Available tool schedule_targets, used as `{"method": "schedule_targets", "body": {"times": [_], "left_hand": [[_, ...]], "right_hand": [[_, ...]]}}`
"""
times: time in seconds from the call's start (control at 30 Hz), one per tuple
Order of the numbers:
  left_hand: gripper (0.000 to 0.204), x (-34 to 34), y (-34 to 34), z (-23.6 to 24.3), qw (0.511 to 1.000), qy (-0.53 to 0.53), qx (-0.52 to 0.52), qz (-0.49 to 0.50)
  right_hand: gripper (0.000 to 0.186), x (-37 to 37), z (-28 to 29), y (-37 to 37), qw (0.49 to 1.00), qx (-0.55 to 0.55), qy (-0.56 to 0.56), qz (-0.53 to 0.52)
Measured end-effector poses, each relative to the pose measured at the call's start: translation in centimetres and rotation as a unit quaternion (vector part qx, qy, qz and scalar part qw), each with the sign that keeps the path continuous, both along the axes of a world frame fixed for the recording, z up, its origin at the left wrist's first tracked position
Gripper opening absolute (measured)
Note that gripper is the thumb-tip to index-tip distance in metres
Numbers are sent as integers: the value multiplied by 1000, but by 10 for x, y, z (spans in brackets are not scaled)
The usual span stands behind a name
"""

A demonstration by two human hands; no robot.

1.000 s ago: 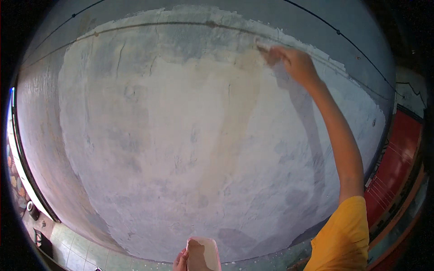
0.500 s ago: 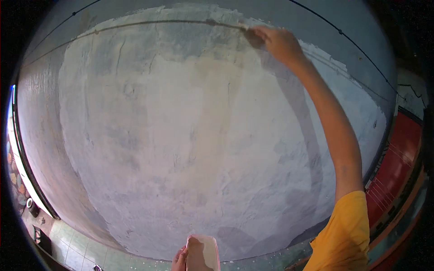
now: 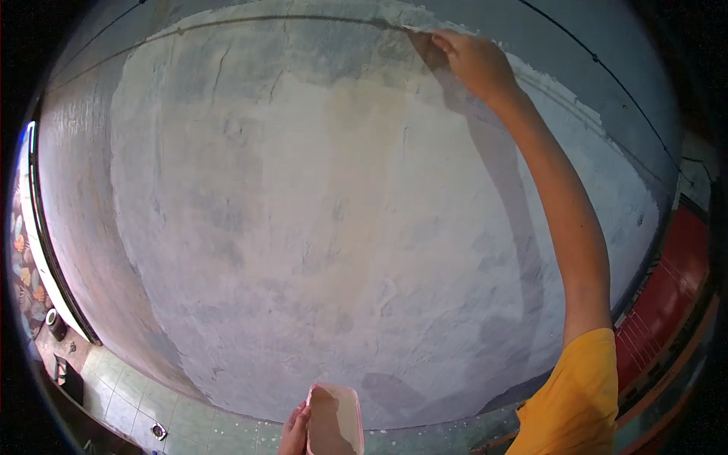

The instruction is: The person applies wall putty to a wall using a spatula and a plastic container, spreading the white material over the surface.

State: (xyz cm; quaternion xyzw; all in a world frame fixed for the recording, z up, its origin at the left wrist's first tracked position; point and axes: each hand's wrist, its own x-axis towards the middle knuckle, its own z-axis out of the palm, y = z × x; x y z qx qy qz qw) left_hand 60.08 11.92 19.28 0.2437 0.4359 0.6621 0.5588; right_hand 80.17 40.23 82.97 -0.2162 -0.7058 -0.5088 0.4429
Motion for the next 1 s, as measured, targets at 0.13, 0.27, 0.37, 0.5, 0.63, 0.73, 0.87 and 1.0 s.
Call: {"method": "schedule_targets", "body": {"times": [0.13, 0.27, 0.37, 0.5, 0.63, 0.73, 0.87, 1.0], "left_hand": [[52, -1, -7, 1, 999, -14, -2, 32], [52, -2, -11, 4, 999, -24, 14, 36], [51, 6, -18, 23, 998, -23, -7, 54], [51, -1, -12, 2, 999, -21, -26, 26], [52, -3, -17, 7, 999, -16, -33, 15], [52, 1, -23, 2, 997, -20, -49, 64], [54, -8, -32, 2, 997, -33, -19, 70], [57, -9, -38, 27, 997, -19, -35, 63]], "right_hand": [[28, -40, -110, -26, 988, -78, -84, -101], [30, -33, -199, -18, 978, 86, -189, -12], [27, -41, -165, -39, 982, -125, -140, 17], [31, -44, -47, -41, 999, -26, -15, 23], [23, -68, -88, -2, 994, 70, -72, -46], [34, -76, -204, 17, 978, 143, -151, 16], [34, -72, -276, -18, 970, 55, -229, 55], [13, -74, -220, -35, 980, -73, -133, 130]]}}
